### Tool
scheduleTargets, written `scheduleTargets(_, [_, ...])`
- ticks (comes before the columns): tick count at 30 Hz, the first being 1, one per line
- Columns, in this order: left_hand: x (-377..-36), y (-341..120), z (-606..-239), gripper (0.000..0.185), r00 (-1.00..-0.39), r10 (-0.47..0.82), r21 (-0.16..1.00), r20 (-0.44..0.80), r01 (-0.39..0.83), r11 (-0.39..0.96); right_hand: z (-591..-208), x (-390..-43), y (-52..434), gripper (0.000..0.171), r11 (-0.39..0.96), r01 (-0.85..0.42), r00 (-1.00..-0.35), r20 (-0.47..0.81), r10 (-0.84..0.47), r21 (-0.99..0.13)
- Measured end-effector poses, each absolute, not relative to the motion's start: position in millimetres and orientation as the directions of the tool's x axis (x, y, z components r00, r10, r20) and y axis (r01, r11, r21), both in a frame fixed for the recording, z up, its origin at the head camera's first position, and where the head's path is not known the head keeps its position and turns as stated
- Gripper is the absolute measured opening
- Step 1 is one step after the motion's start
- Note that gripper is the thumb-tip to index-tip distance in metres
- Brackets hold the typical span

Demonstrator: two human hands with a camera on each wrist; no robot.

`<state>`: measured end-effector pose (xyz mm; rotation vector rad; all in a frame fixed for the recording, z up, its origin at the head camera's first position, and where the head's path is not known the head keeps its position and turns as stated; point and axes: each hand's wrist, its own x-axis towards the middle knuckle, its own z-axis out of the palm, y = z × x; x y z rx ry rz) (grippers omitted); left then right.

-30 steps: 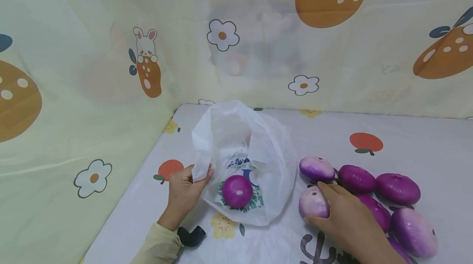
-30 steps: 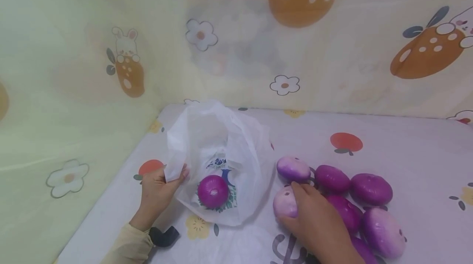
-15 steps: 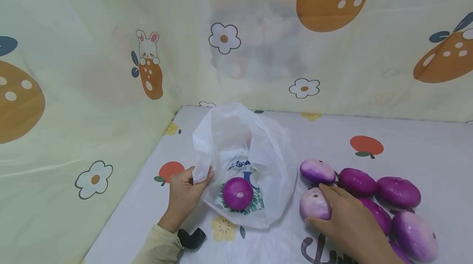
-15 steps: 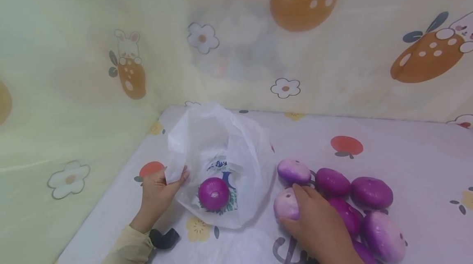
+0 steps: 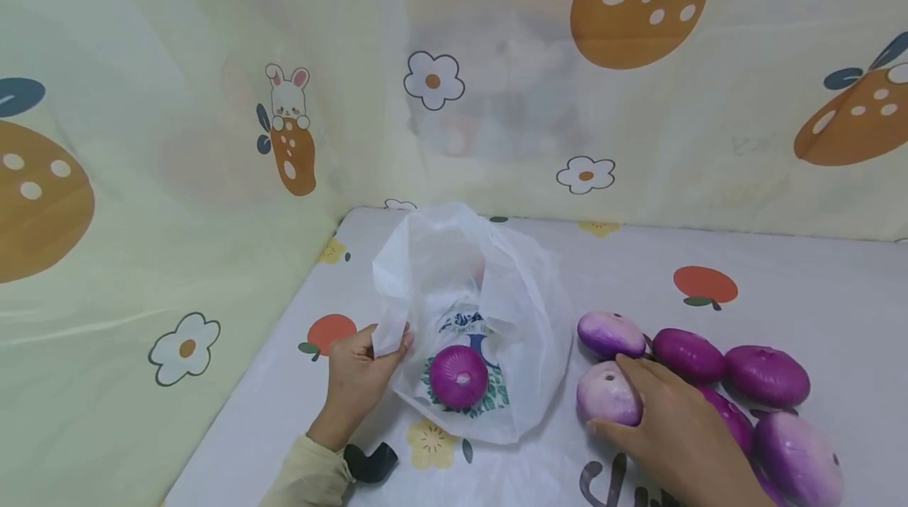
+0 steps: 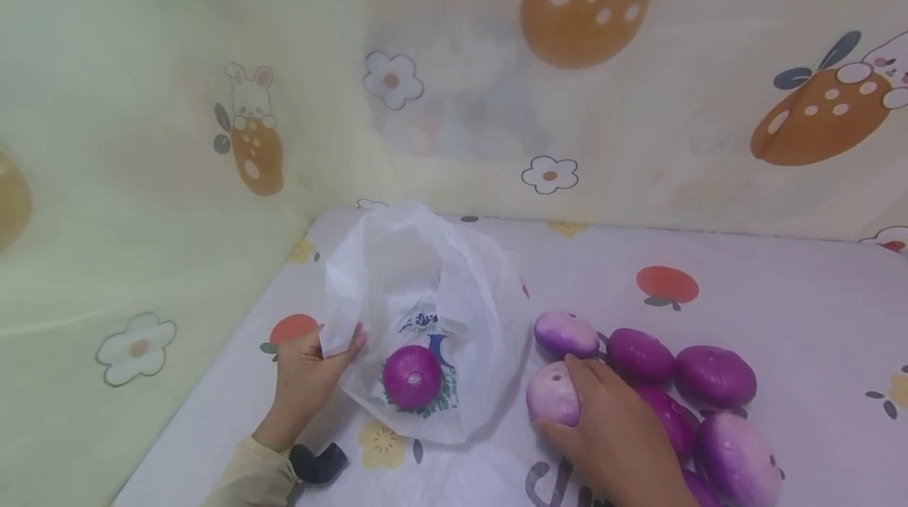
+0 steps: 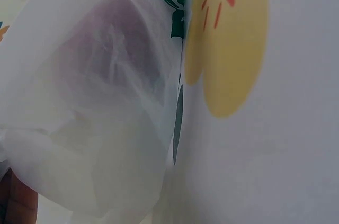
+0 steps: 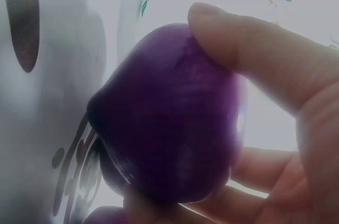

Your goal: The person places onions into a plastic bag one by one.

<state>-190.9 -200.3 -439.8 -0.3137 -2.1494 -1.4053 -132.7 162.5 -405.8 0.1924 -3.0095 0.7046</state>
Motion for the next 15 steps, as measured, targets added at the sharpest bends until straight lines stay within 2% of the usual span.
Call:
scheduleTargets(6, [-190.0,-199.2,-441.2,0.018,-0.822,-0.091,0.772,0.562,0.482,0.414,-403.7,-132.0,163.4,0.084,0.877,-0.120,-0.993,0.062,-0.103,-0.466])
scheduleTargets(15, [-190.0,-198.8,-440.8,0.020,-0.817,-0.086,0.768,0.570,0.493,0.409,-400.1,-132.6,163.3,0.095,0.878,-0.077,-0.997,0.011,-0.082,-0.472])
